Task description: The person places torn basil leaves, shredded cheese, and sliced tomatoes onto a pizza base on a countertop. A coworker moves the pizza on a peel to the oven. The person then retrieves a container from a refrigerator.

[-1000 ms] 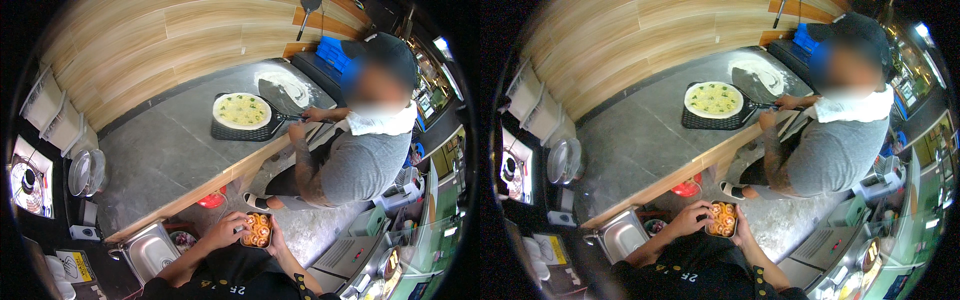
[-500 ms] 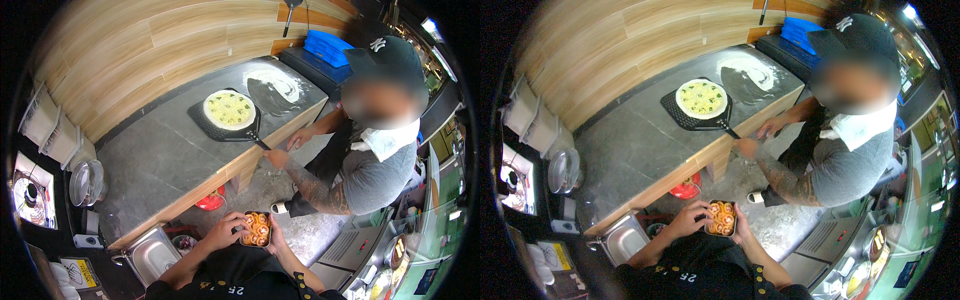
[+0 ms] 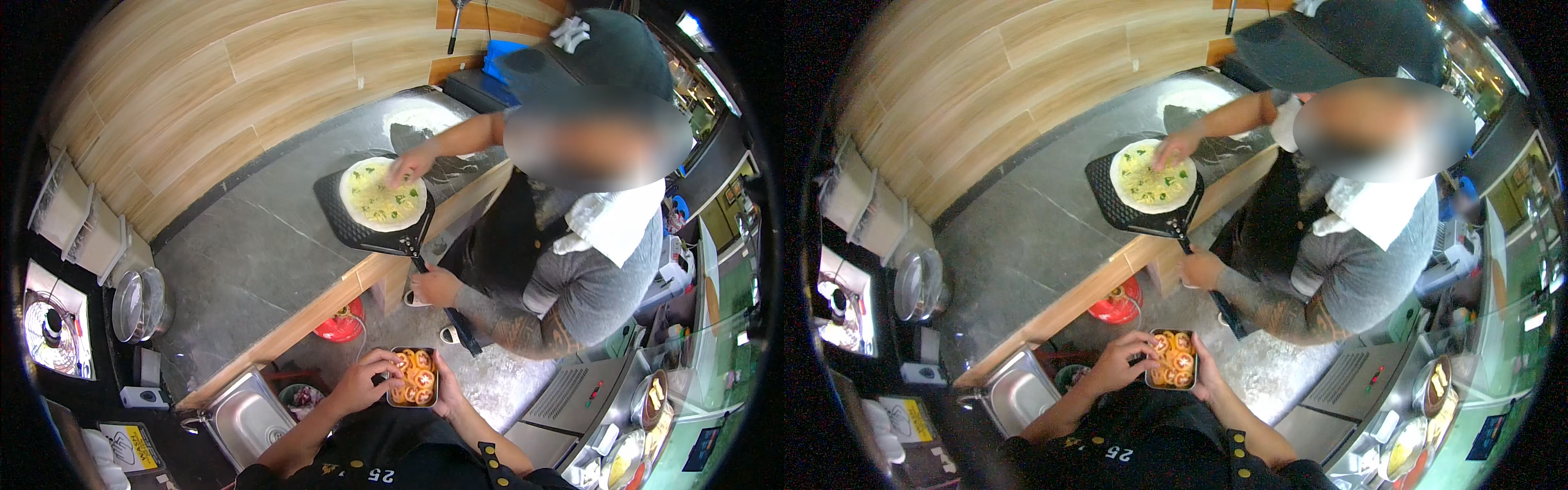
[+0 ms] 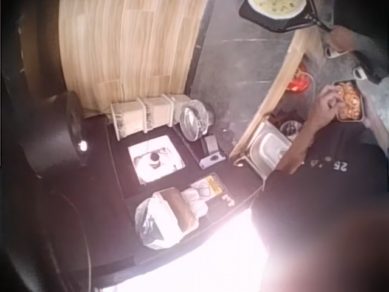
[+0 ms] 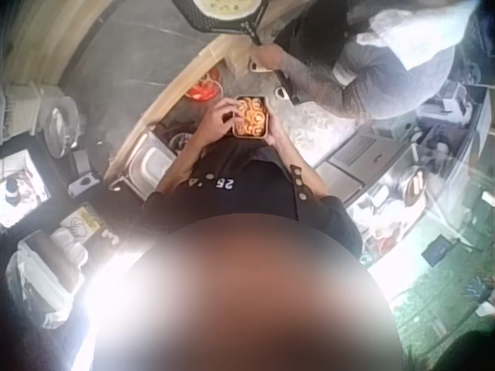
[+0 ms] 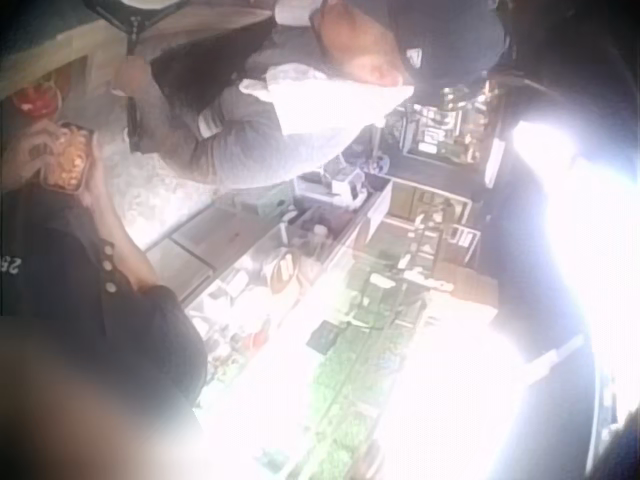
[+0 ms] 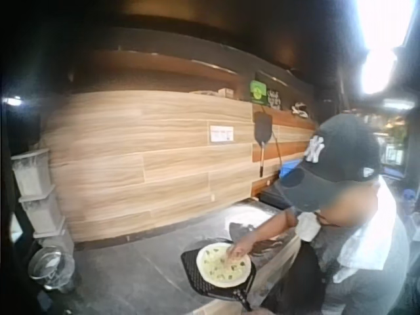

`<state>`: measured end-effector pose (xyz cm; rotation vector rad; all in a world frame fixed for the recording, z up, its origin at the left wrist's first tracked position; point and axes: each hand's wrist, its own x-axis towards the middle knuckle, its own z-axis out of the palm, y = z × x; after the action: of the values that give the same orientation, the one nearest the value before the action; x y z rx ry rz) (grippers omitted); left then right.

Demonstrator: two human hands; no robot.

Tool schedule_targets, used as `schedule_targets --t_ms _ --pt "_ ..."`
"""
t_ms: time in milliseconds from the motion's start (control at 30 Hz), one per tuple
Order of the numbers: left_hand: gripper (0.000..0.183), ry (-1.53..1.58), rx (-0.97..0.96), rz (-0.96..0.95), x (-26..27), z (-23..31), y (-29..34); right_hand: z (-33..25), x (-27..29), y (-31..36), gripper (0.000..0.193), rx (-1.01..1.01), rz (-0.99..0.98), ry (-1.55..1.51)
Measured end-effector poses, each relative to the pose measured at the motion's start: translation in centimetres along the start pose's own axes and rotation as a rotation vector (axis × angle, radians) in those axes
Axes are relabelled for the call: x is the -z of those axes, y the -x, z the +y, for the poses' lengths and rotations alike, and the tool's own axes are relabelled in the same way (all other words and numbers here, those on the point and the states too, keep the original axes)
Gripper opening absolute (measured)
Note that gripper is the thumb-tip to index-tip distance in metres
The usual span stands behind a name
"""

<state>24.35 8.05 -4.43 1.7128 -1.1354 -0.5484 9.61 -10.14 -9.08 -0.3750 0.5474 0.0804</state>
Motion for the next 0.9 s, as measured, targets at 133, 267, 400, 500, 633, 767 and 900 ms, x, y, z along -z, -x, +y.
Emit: schedule_targets --t_ms 133,267,400,500,633,767,900 --pt "0.019 0.007 0.018 0.023 -0.5 0.6 -0.1 -0.2 0.9 0.4 0.076 -0.011 -0.005 0.007" --pt "0.019 -0.005 0.001 0.033 -1.3 0.9 -0.4 -0.5 1.6 0.9 0.075 0.003 0.007 0.008" --pt "0.018 -0.006 -0.014 0.039 -1.7 1.1 -0.5 -0.7 1.8 1.3 0.074 0.019 0.034 0.009" --pt "0.018 -0.007 -0.004 0.038 -1.8 1.3 -0.6 -0.8 1.9 1.4 0.074 0.019 0.032 -0.003" --pt "0.018 -0.023 0.003 0.04 -1.8 1.6 -0.8 -1.1 1.9 1.3 0.076 0.027 -0.003 -0.02" --pt "0.018 -0.012 0.014 0.045 -1.8 1.8 -0.9 -1.2 1.9 1.3 0.076 0.031 -0.009 -0.012" --pt "0.018 -0.003 0.035 0.048 -1.8 1.8 -1.0 -1.4 2.0 1.2 0.076 0.028 -0.021 -0.024"
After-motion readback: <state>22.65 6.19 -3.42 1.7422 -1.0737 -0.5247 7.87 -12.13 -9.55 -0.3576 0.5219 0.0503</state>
